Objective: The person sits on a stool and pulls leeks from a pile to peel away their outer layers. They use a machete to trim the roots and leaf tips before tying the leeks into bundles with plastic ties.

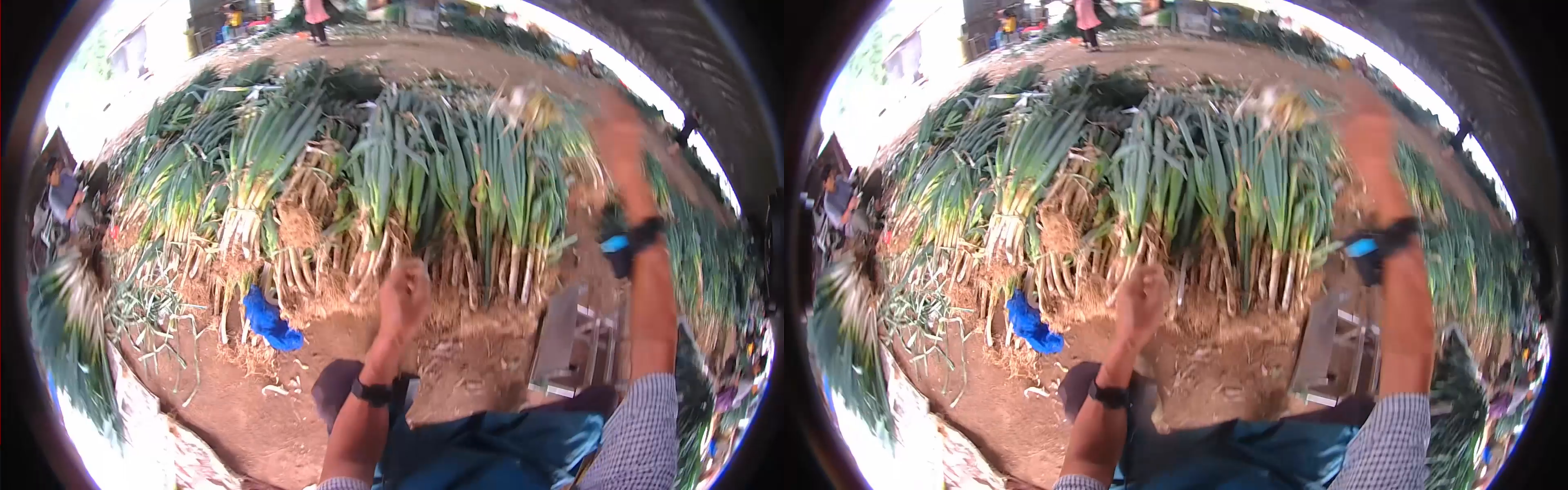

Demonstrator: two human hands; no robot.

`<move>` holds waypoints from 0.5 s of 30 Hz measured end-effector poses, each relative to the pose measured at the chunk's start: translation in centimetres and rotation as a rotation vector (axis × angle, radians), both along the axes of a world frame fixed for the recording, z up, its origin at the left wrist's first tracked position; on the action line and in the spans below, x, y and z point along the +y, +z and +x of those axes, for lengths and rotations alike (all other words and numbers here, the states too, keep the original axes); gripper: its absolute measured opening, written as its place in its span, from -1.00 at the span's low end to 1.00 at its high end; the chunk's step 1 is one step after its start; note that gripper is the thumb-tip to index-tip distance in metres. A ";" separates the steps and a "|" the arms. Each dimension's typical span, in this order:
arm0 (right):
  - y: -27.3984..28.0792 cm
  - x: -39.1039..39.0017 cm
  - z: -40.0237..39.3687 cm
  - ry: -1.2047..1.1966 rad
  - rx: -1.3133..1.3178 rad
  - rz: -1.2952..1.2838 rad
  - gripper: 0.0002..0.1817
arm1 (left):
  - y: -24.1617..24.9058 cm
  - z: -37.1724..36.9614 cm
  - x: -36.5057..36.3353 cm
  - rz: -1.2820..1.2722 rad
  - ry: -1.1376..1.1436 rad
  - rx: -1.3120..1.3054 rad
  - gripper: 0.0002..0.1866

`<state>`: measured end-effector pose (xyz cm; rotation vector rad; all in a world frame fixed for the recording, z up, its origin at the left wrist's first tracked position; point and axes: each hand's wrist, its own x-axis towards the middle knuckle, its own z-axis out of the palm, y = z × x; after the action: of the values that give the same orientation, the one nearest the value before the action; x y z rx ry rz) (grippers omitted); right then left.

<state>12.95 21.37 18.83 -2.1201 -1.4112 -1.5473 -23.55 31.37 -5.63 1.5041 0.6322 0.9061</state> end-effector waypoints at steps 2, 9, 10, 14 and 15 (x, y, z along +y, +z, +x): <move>9.1 -2.5 -3.9 0.264 0.189 0.393 -0.64 | -0.2 -0.3 0.0 0.266 0.061 0.147 -0.79; -1.3 -16.4 -14.4 0.125 0.288 -0.116 -0.62 | 0.7 -0.9 0.4 0.395 -0.058 0.432 -0.75; -3.0 -18.2 -14.8 0.095 0.422 -0.098 -0.62 | -0.5 -1.2 0.9 0.355 0.054 0.296 -0.79; -1.0 -27.3 -13.9 -0.046 0.384 0.008 -0.60 | -2.0 -7.3 6.8 0.644 0.287 0.051 -0.60; 0.6 -28.7 -14.9 0.102 0.383 0.110 -0.62 | 5.0 -9.4 4.6 0.645 0.450 0.321 -0.61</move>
<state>-1.92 -7.34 19.41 -2.0980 -1.2481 -1.0806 -32.92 35.96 -0.62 2.1596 0.9998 1.3039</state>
